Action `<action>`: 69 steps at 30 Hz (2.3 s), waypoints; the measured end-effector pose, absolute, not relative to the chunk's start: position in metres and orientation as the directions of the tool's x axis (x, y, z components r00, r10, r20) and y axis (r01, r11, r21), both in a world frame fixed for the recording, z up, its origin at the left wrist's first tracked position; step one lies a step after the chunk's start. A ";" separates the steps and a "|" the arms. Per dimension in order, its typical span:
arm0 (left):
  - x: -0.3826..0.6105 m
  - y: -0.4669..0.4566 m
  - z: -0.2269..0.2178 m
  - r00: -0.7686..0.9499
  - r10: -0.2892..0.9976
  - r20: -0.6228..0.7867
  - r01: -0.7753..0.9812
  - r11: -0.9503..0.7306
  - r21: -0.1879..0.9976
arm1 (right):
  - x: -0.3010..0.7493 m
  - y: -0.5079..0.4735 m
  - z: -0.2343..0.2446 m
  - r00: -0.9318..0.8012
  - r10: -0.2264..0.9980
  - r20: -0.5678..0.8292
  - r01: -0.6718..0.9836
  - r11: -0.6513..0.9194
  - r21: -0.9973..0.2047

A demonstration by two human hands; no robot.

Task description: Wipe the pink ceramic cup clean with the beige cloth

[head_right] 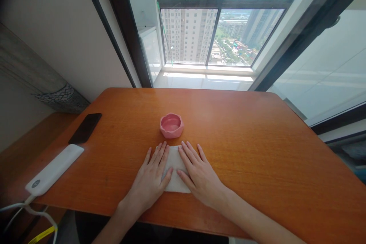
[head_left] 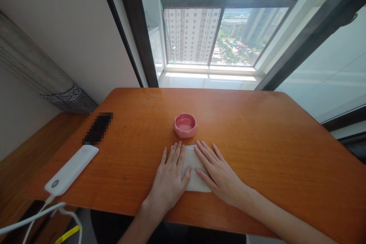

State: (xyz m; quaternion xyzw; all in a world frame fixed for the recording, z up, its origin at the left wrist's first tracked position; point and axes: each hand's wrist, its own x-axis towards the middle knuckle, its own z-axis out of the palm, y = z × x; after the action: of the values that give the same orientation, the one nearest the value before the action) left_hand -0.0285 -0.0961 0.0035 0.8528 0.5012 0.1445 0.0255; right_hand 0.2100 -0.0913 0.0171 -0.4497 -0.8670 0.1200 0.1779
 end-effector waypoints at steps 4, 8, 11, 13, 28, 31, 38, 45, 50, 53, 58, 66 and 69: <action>-0.051 -0.085 0.014 0.511 0.846 0.150 0.793 -0.532 0.296 | 0.219 -0.081 0.025 -0.356 0.890 0.285 0.692 0.456 -0.560; -0.069 -0.050 0.036 0.368 0.907 0.203 0.694 -0.413 0.589 | 0.236 -0.050 0.031 -0.253 0.910 0.328 0.660 0.410 -0.630; -0.078 0.004 0.044 0.122 0.926 0.357 0.599 -0.355 0.718 | 0.249 -0.011 0.026 -0.250 0.903 0.349 0.723 0.414 -0.553; -0.082 0.043 0.039 0.113 0.922 0.370 0.626 -0.356 0.694 | 0.253 0.014 0.019 -0.235 0.913 0.334 0.812 0.373 -0.449; -0.089 0.089 -0.007 0.359 0.908 0.216 0.839 -0.416 0.351 | 0.252 0.038 -0.009 -0.218 0.956 0.195 0.964 0.242 -0.108; -0.087 0.084 0.000 0.357 0.898 0.257 0.818 -0.434 0.378 | 0.251 0.038 -0.008 -0.218 0.957 0.193 0.965 0.241 -0.104; -0.085 0.055 0.026 0.474 0.703 0.530 0.578 -0.703 0.415 | 0.251 0.037 -0.008 -0.218 0.956 0.196 0.963 0.243 -0.113; -0.077 0.048 0.030 0.658 0.631 0.412 0.534 -0.776 0.336 | 0.252 0.038 -0.008 -0.219 0.954 0.207 0.963 0.245 -0.113; -0.070 0.049 0.028 0.638 0.656 0.403 0.502 -0.751 0.428 | 0.252 0.038 -0.009 -0.218 0.956 0.199 0.963 0.243 -0.115; -0.068 0.049 0.024 0.623 0.664 0.414 0.520 -0.747 0.415 | 0.252 0.038 -0.008 -0.214 0.958 0.193 0.965 0.238 -0.113; -0.076 0.058 0.022 0.536 0.716 0.447 0.642 -0.690 0.334 | 0.252 0.038 -0.008 -0.217 0.956 0.196 0.963 0.242 -0.118; -0.138 0.086 0.025 0.083 0.836 0.543 0.933 -0.256 0.252 | 0.252 0.039 -0.009 -0.217 0.955 0.200 0.966 0.240 -0.094; -0.165 0.093 0.022 -0.071 0.836 0.544 0.966 -0.078 0.245 | 0.253 0.039 -0.011 -0.222 0.953 0.205 0.966 0.244 -0.088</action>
State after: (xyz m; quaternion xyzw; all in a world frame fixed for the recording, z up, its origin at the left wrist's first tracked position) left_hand -0.1648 0.0925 0.0217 0.6727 0.6699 0.2940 -0.1104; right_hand 0.2525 0.0390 -0.0108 -0.6142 -0.7811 -0.0289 0.1085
